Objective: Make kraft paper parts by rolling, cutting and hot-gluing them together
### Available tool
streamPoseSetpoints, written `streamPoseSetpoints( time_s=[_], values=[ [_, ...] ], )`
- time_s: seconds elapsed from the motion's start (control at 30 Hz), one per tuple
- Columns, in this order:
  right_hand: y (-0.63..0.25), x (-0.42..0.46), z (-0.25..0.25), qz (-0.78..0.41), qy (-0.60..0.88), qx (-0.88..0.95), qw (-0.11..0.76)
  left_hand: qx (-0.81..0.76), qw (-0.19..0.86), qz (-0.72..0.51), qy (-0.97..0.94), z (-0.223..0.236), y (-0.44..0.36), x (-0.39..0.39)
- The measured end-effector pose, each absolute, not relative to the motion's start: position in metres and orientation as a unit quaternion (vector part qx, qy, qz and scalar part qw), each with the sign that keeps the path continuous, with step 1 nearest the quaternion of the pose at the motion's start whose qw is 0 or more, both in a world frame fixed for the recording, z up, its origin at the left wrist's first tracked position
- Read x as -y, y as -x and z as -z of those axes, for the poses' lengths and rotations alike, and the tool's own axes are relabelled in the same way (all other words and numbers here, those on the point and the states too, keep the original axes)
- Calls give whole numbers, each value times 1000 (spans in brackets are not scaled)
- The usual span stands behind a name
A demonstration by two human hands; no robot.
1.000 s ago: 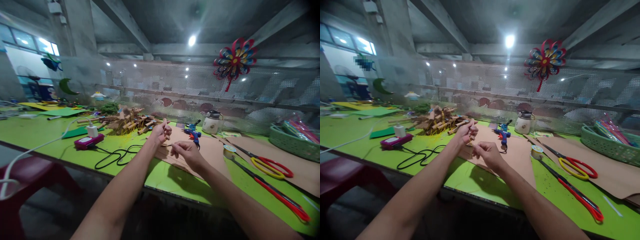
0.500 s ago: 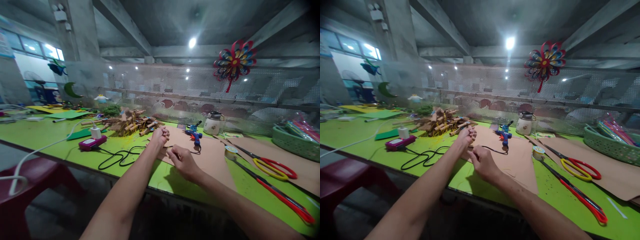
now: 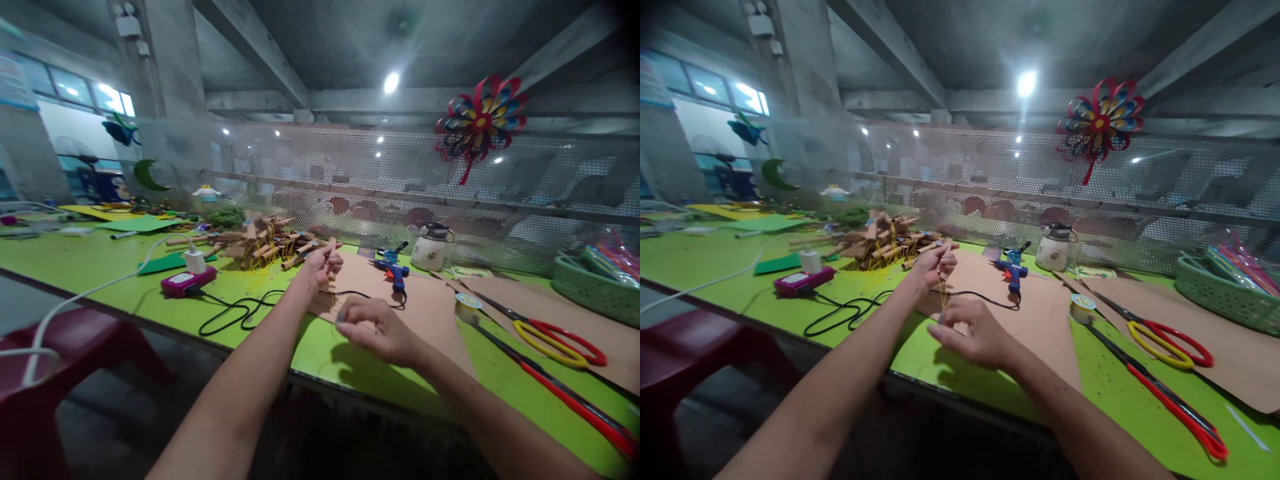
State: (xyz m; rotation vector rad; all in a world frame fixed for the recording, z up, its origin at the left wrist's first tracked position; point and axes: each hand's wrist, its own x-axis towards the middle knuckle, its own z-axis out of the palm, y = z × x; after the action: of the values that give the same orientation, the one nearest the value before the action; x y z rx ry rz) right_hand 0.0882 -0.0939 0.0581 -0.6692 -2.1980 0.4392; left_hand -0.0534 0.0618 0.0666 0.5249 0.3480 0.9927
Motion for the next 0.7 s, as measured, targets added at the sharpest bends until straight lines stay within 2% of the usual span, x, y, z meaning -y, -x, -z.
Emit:
streamPoseSetpoints(
  time_s=[0.13, 0.23, 0.3, 0.4, 0.5, 0.7],
  values=[
    [-123, 60, -68, -160, 452, 725, 494, -99, 838, -375, -384, -73, 50, -48],
    [-140, 40, -64, -325, 555, 608, 466, -55, 825, -315, -466, -77, 40, -34],
    [-144, 35, -61, -449, 522, 573, 446, -39, 814, -282, -507, -78, 33, -23],
    [-144, 35, -61, -544, 388, 561, 489, -50, 798, -231, -555, -79, 25, -10],
    [-147, 36, -65, -578, 273, 568, 517, -67, 789, -197, -578, -78, 22, -4],
    [-154, 36, -72, -581, 238, 539, 562, -97, 777, -145, -605, -71, 13, 3]
  ],
)
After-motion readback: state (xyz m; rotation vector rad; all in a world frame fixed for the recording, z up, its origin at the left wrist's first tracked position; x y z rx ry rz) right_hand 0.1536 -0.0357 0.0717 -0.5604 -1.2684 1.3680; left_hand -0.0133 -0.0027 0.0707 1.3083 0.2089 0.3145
